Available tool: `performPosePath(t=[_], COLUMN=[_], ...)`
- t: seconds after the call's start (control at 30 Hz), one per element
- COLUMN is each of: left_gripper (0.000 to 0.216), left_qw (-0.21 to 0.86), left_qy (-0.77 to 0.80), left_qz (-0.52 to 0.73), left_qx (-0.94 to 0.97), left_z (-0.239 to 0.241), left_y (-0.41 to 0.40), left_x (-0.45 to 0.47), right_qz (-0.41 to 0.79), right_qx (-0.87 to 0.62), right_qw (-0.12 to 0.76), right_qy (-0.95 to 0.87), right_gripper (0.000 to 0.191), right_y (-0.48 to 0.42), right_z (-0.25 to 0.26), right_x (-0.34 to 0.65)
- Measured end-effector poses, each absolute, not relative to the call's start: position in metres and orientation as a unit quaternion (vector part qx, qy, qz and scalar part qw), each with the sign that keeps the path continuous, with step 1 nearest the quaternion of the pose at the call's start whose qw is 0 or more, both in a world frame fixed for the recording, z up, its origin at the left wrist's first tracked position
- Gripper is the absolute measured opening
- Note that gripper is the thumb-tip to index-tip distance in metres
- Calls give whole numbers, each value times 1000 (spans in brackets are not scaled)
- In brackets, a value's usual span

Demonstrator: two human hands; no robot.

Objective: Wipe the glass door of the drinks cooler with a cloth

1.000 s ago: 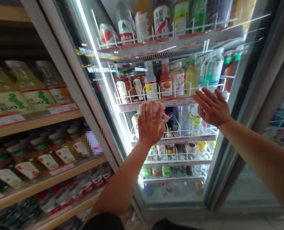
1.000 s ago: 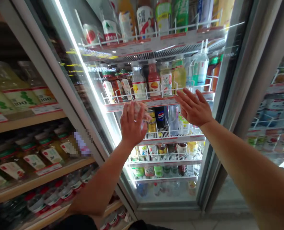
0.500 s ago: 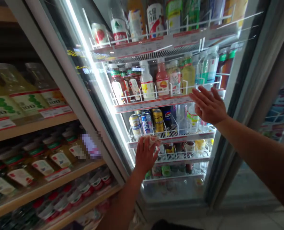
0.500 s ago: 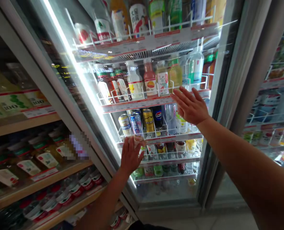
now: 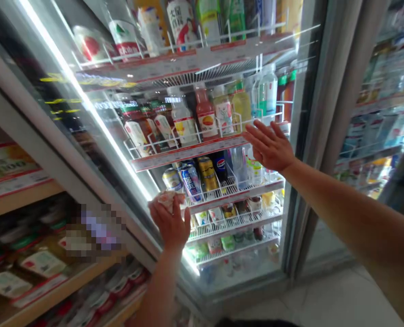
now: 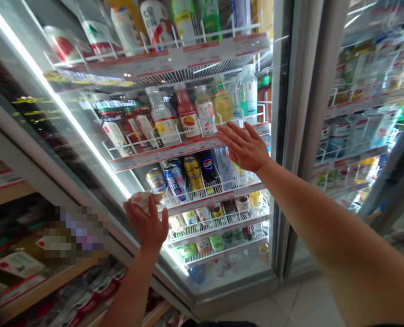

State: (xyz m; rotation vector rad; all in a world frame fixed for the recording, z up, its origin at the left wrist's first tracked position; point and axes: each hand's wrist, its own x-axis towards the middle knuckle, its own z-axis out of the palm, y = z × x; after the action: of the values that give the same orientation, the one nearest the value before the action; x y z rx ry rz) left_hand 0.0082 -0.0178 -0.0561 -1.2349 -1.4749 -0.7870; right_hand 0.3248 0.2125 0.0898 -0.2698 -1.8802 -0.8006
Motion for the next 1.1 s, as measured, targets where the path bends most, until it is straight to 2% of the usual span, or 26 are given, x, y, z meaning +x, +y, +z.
performPosePath(t=[0.2, 0.33, 0.4, 0.5, 0.7, 0.8, 0.9, 1.1], left_gripper=[40, 36, 40, 45, 54, 59, 63, 66], left_qw=[496, 486, 483, 480, 473, 482, 480, 435], left_qy=[-616, -610, -612, -611, -583, -560, -555, -545], left_qz=[-254, -229, -242, -279, -407, -433, -436, -385], left_qx=[-558, -582, -578, -565, -521, -517, -521, -604], left_z=[-189, -236, -237, -212, -110, -75, -78, -135], left_y=[-43, -59, -58, -48, -26, -21, -19, -19], left_x=[-2, -10, -13, -17, -25, -22, -11, 20], right_qz=[-347, -328, -320, -321, -337, -324, -312, -342], right_qx=[-109, -109, -110, -109, -106, -111, -121, -118], right_qw=[516, 516, 516, 516, 520, 519, 511, 514], right_qy=[-775, -784, -787, -786, -778, -783, -792, -778], right_gripper=[74, 75, 76, 76, 77, 78, 80, 80], right_y=[213, 212, 212, 213, 213, 213, 213, 213], right_z=[90, 90, 90, 90, 90, 89, 89, 90], right_x=[324, 323, 323, 323, 323, 322, 322, 322])
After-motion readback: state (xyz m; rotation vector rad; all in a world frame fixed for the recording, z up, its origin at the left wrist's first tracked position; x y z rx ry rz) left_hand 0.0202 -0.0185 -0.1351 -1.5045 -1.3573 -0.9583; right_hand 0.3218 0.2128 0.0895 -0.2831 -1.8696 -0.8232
